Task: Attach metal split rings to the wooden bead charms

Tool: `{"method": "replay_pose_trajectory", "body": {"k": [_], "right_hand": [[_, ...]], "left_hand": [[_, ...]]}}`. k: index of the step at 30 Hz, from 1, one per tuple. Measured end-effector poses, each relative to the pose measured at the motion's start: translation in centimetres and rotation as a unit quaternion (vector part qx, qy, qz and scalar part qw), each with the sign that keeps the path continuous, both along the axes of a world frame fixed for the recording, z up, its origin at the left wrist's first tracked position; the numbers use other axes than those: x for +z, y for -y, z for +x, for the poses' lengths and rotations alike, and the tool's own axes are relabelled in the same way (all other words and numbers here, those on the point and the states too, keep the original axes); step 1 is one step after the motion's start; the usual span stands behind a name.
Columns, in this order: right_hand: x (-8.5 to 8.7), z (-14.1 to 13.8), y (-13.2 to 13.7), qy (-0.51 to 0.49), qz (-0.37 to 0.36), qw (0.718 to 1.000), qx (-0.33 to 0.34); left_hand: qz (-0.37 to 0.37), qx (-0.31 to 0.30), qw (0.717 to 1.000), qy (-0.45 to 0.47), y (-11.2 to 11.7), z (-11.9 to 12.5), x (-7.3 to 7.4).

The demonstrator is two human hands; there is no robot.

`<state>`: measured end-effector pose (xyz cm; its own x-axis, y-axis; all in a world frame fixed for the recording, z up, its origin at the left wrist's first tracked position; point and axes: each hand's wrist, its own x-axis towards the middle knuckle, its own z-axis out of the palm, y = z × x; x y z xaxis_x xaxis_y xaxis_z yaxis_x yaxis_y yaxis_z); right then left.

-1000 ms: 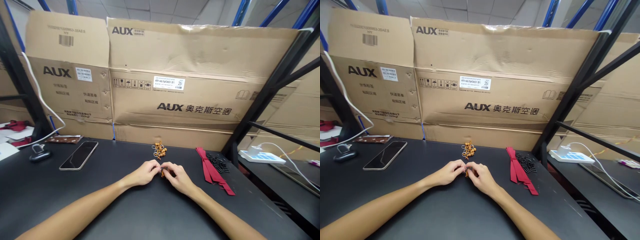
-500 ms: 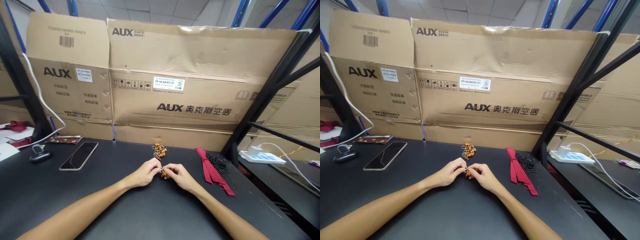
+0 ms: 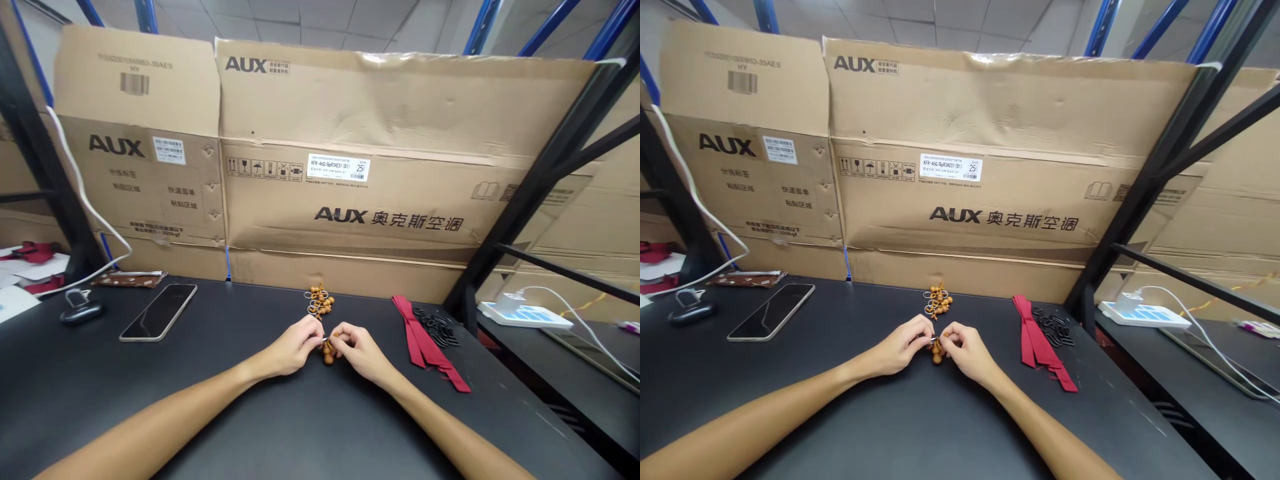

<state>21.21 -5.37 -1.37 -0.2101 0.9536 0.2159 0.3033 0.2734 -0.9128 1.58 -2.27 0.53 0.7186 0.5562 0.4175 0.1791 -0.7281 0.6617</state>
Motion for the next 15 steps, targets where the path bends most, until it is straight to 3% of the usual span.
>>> {"method": "replay_pose_trajectory", "body": {"k": [11,15], "right_hand": [[-0.41,0.45,-0.15,0.107,0.080,0.991,-0.028],[-0.37,0.38,0.05,0.112,0.068,0.991,-0.016]], "left_hand": [[0.074,0.037,0.992,-0.092,0.33,-0.07,-0.91],[0.089,0.038,0.990,-0.101,0.28,-0.05,-1.01]]}}
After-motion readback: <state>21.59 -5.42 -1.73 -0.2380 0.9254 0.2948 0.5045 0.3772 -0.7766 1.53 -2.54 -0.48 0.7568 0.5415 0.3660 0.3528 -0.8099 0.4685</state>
